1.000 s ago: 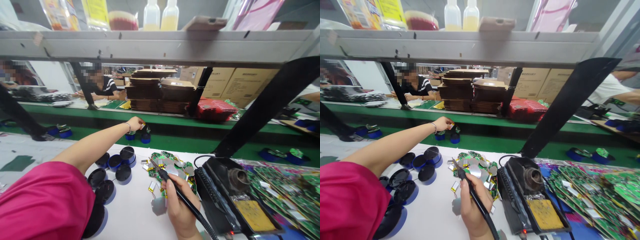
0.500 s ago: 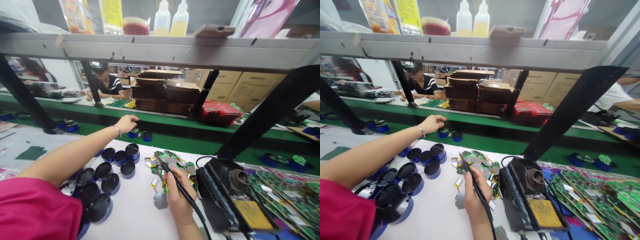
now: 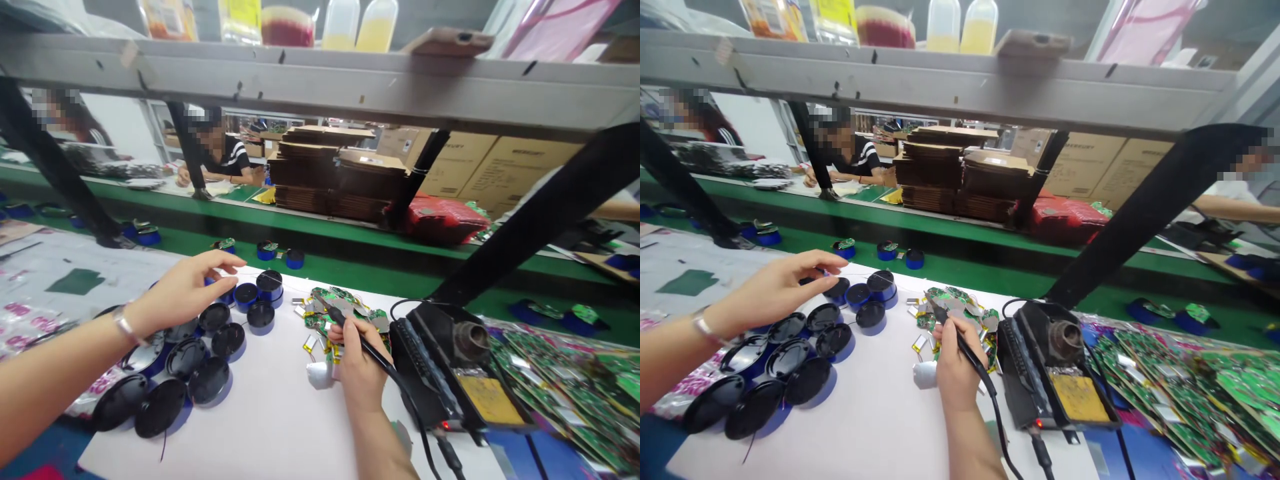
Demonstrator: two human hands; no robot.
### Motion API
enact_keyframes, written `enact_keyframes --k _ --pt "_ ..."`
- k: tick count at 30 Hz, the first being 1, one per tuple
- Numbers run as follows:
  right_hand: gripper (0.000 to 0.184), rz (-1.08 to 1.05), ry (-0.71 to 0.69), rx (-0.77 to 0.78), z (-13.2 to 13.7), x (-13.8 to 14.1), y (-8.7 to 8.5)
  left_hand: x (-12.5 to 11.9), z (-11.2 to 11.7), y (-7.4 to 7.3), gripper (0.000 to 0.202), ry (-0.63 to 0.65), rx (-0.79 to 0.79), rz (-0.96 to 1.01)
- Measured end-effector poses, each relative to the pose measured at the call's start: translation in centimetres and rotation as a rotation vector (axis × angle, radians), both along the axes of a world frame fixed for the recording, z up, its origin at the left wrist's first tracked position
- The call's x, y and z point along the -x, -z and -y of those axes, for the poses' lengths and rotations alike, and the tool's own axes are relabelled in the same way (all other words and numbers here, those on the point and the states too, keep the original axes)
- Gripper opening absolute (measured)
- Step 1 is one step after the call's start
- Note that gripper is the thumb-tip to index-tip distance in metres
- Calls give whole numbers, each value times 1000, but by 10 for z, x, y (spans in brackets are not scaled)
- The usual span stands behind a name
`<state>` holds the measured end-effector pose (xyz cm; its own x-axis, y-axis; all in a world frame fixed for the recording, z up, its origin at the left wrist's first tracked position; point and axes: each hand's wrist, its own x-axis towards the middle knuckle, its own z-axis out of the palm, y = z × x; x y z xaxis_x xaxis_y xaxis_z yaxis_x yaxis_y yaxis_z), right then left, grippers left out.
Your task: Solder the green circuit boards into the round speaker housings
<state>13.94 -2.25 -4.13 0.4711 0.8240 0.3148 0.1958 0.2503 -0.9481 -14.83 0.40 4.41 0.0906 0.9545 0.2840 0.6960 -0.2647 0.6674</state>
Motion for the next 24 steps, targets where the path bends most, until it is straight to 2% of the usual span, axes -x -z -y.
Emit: enact_keyframes --k 5,10,14,24 --pt "29 -4 1 18 -1 0 0 11 37 12 43 -32 -2 -6" --pt "30 -4 -12 22 1 0 -1 16 55 24 47 -96 51 20" --pt "30 -4 -10 21 2 0 0 19 61 30 44 -104 61 17" --pt "27 18 -18 11 3 1 -1 18 60 33 43 -110 101 44"
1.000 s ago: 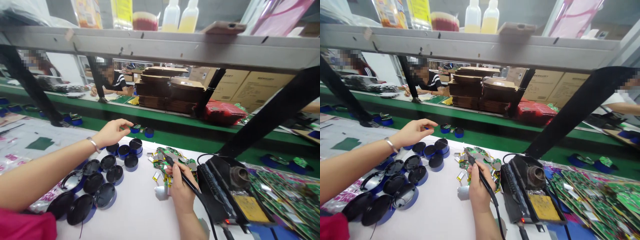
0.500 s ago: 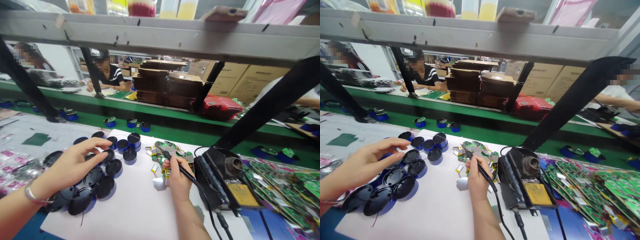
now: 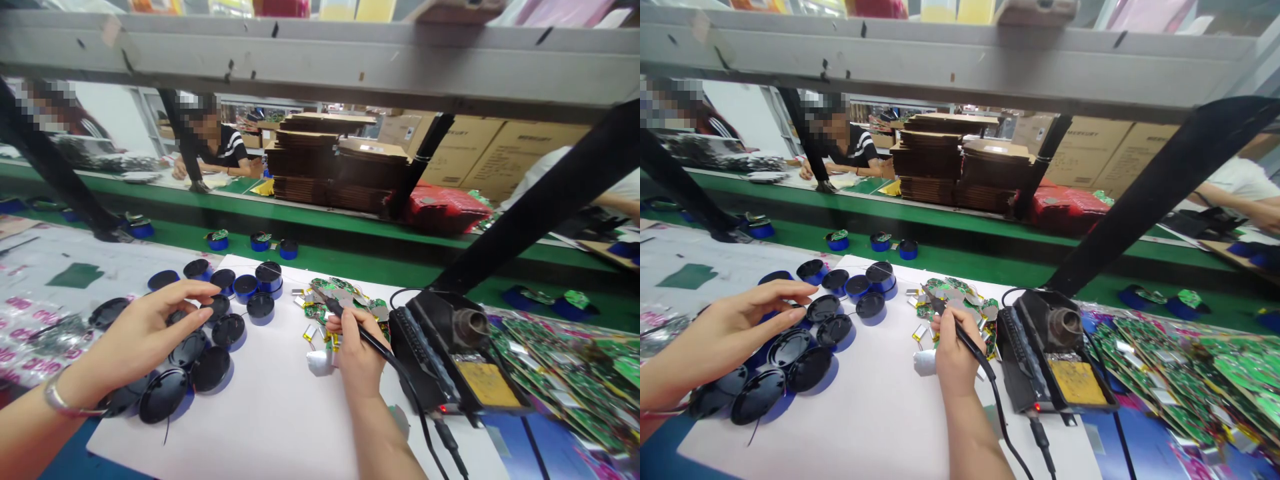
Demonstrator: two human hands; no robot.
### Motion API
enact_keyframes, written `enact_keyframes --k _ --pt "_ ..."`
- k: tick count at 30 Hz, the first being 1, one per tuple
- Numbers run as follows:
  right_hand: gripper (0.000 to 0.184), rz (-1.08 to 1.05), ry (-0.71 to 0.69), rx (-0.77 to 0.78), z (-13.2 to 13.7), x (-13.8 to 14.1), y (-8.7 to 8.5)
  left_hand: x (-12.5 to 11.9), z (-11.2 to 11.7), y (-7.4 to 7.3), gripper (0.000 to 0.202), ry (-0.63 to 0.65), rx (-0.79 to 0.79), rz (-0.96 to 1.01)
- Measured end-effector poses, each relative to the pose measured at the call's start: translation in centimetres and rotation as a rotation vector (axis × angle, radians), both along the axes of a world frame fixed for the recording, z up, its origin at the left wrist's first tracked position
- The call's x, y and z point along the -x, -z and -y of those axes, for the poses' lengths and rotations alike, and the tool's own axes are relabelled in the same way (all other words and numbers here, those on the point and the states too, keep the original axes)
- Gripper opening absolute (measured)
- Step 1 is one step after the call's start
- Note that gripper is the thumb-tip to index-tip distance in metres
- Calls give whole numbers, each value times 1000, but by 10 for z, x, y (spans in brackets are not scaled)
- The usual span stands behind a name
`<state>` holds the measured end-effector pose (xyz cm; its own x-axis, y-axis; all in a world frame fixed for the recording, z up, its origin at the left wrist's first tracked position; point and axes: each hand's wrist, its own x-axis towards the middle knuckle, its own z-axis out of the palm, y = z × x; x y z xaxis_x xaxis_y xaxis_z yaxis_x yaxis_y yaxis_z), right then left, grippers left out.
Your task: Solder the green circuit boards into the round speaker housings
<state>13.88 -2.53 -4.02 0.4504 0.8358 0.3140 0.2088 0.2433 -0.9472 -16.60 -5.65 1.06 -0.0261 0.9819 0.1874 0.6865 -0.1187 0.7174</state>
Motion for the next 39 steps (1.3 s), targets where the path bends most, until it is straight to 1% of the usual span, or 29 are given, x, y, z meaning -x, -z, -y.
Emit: enact_keyframes --k 7,14,22,29,39 --pt "26 10 -2 -1 0 1 0 1 -1 5 43 -6 31 28" --pt "27 22 -13 -5 0 3 -1 -2 -1 6 45 -10 32 61" --pt "28 22 -20 -17 -1 6 0 -1 -1 7 49 -22 41 32" --pt "29 0 -38 -24 -2 10 0 0 0 12 48 -34 64 66" --pt "29 8 -51 -31 -2 10 0 1 3 13 52 -47 64 105"
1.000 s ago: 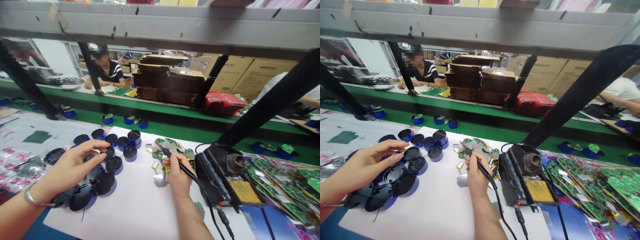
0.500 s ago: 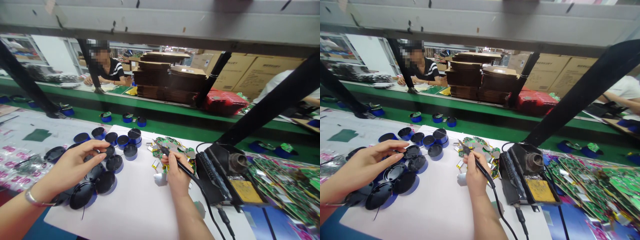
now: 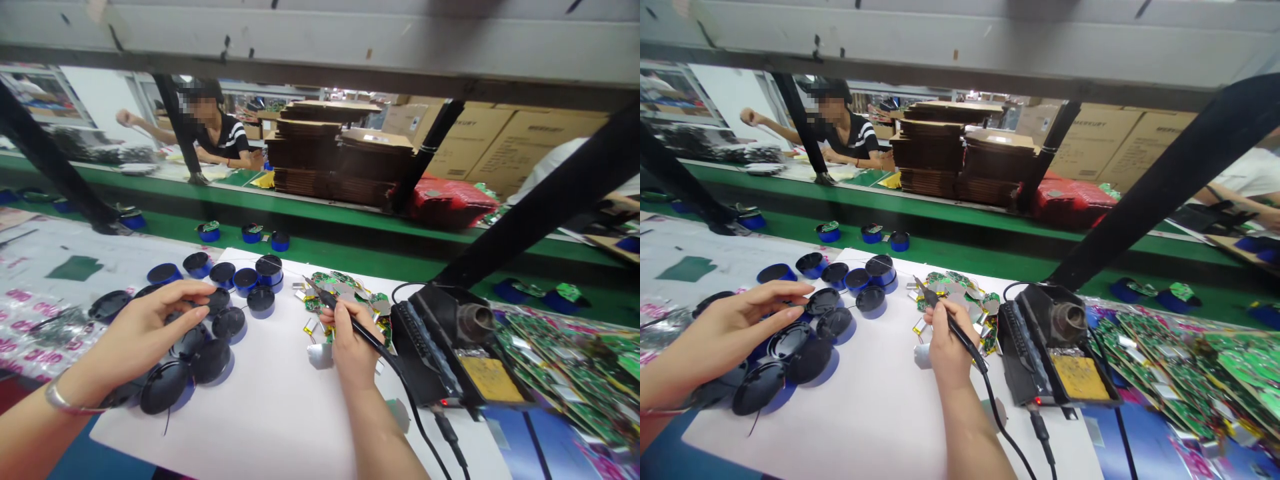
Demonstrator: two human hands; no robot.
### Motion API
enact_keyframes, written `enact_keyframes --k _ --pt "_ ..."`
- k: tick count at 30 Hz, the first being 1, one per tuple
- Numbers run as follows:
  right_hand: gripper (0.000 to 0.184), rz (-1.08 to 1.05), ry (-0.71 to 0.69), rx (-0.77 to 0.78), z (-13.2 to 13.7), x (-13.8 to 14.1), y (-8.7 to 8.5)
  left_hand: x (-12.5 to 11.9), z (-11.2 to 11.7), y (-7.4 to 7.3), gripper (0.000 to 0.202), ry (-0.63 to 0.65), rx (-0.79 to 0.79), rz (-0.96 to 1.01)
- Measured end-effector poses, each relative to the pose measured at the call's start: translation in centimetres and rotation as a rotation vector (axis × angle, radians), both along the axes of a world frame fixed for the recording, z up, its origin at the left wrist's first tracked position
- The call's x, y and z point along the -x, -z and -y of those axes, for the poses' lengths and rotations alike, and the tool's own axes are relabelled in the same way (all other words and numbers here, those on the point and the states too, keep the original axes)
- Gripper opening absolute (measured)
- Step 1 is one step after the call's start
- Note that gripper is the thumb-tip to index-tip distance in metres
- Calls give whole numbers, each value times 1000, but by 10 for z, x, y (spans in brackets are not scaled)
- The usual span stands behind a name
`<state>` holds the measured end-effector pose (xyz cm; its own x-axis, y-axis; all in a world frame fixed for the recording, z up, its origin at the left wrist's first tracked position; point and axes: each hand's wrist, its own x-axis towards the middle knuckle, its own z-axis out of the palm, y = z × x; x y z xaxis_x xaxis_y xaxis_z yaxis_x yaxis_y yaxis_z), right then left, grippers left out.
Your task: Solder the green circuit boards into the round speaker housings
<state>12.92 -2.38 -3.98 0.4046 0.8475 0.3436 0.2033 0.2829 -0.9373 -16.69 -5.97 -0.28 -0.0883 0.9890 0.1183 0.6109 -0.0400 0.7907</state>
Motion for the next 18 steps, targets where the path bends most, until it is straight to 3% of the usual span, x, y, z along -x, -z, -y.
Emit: enact_keyframes --k 7,13,18 --pt "30 -5 -27 -1 1 -1 1 0 6 3 49 0 17 21" --pt "43 -89 -98 43 2 -2 4 -10 10 1 46 -27 -9 -7" --pt "40 -70 -47 34 14 4 -16 -15 3 1 52 -33 32 -149"
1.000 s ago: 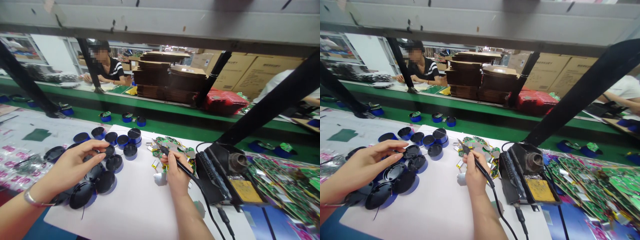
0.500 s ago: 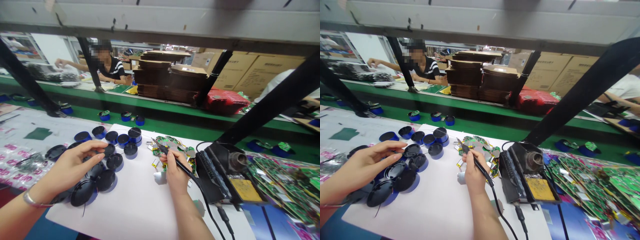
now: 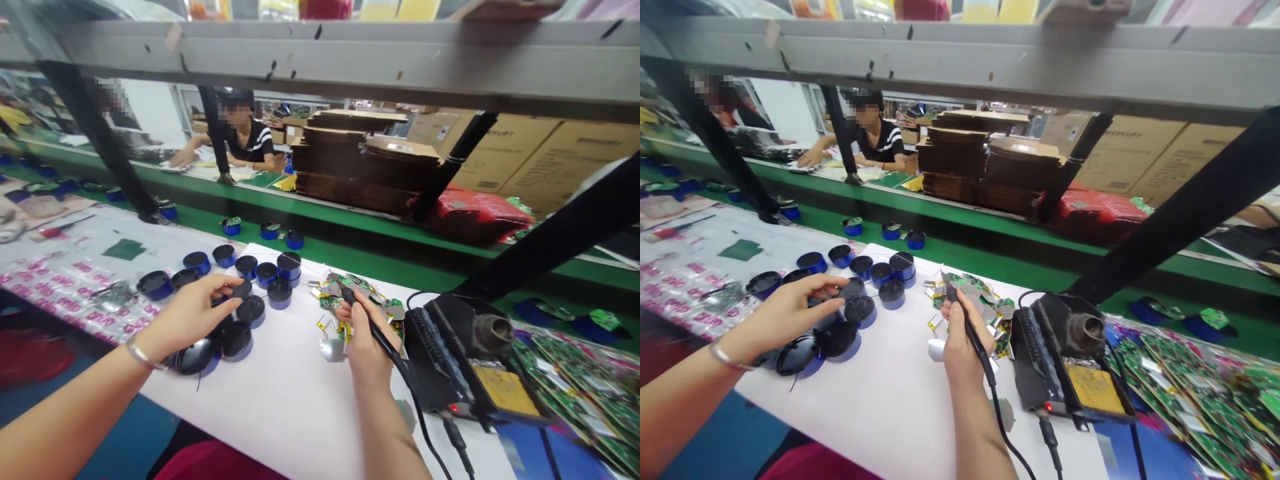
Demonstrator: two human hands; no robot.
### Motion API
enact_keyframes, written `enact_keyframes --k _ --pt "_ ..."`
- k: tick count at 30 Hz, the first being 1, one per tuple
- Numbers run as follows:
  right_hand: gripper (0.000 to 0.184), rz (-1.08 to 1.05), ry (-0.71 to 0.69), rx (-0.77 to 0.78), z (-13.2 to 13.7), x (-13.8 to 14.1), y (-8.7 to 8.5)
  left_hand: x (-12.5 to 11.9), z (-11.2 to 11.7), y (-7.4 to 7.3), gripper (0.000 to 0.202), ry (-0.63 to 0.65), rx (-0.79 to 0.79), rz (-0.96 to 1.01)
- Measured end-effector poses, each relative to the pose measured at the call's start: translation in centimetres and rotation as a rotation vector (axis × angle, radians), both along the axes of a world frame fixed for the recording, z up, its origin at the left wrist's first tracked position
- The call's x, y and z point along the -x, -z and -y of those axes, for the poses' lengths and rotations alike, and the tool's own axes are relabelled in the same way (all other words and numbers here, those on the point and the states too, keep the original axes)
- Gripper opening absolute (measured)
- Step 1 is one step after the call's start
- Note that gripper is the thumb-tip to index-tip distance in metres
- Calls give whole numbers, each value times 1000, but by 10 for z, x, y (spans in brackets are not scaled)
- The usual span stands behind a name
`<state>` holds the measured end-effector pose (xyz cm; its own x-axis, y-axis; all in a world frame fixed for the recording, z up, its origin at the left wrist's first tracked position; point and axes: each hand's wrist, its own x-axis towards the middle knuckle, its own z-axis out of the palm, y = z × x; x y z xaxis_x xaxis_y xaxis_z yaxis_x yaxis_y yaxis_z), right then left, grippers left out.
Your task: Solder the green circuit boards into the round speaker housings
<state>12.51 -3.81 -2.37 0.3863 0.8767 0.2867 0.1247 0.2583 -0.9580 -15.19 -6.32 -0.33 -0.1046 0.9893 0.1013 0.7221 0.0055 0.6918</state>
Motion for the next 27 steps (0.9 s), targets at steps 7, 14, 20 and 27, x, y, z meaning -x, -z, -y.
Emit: enact_keyframes --k 7,14,20,27 --pt "36 111 104 -8 28 7 -29 -19 -3 -2 74 122 162 -331" --pt "38 232 137 -25 51 -3 -17 -35 -23 1 78 176 164 -605" --pt "37 256 154 -106 65 -14 -20 -42 -35 -4 52 198 202 -660" --pt "34 274 192 -110 78 -37 -26 -65 17 -27 46 249 64 -546"
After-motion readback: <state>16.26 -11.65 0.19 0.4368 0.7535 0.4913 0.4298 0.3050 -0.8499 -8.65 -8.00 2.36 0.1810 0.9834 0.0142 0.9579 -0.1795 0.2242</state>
